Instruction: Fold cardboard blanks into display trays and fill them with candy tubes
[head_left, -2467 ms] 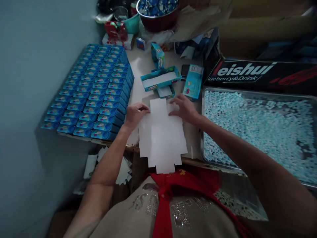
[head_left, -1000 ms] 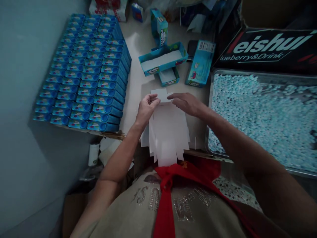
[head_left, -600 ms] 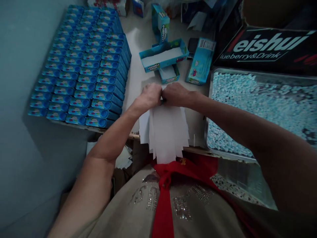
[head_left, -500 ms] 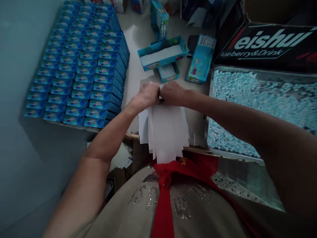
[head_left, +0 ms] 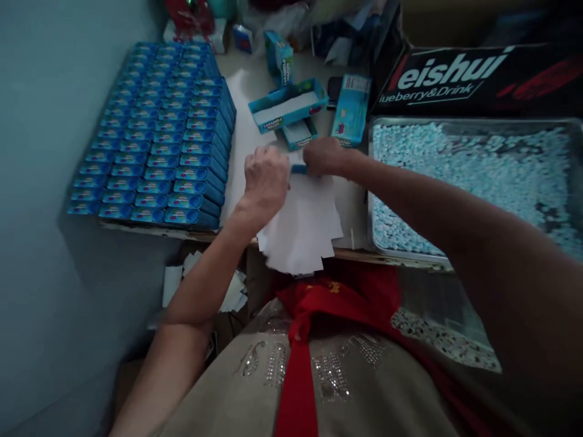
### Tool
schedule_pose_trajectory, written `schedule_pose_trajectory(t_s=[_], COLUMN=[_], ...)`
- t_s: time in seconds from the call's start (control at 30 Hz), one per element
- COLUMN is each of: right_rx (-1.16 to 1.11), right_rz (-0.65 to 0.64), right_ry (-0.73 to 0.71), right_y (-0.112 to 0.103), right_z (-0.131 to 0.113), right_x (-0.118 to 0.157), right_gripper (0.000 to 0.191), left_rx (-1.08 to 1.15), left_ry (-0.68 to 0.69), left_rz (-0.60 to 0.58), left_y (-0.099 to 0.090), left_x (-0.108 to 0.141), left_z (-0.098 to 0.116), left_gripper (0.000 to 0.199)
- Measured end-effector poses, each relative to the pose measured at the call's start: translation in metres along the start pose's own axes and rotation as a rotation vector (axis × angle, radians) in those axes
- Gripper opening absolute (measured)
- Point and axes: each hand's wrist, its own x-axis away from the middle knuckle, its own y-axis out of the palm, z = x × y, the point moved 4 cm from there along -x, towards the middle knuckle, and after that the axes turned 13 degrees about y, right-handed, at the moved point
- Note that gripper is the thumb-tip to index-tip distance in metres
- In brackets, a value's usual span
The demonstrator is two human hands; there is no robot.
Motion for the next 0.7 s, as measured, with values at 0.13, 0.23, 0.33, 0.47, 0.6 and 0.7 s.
schedule_pose_trajectory(t_s=[0.13, 0.23, 0.33, 0.47, 0.6, 0.7], right_rx=[0.151, 0.097, 0.002, -0.221, -0.189, -0.09], right_rz=[-0.146, -0.223, -0.253, -0.374, -0.378, -0.076], right_ry=[0.205, 0.221, 0.219, 0.264, 0.21, 0.209], right_y=[-0.008, 0.001, 0.015, 0.028, 0.026, 0.018], right_z=[0.044, 0.054, 0.055, 0.062, 0.07, 0.073], right_x=[0.012, 0.036, 0.059, 0.075, 0.08, 0.09], right_gripper=[0.008, 0.015, 0.024, 0.039, 0.036, 0.026], left_rx=[-0.004, -0.077, -0.125, -0.123, 0.114, 0.372], left_ry=[0.099, 0.07, 0.013, -0.053, -0.098, -0.181], left_rz=[-0.137, -0.195, -0.169, -0.041, -0.178, -0.377], left_y=[-0.001, 0.015, 0.025, 0.028, 0.042, 0.058], left_x=[0.061, 0.082, 0.084, 0.074, 0.047, 0.027], left_z=[0.074, 0.086, 0.068, 0.033, -0.009, -0.038], left_gripper=[0.044, 0.011, 0.021, 0.022, 0.018, 0.022])
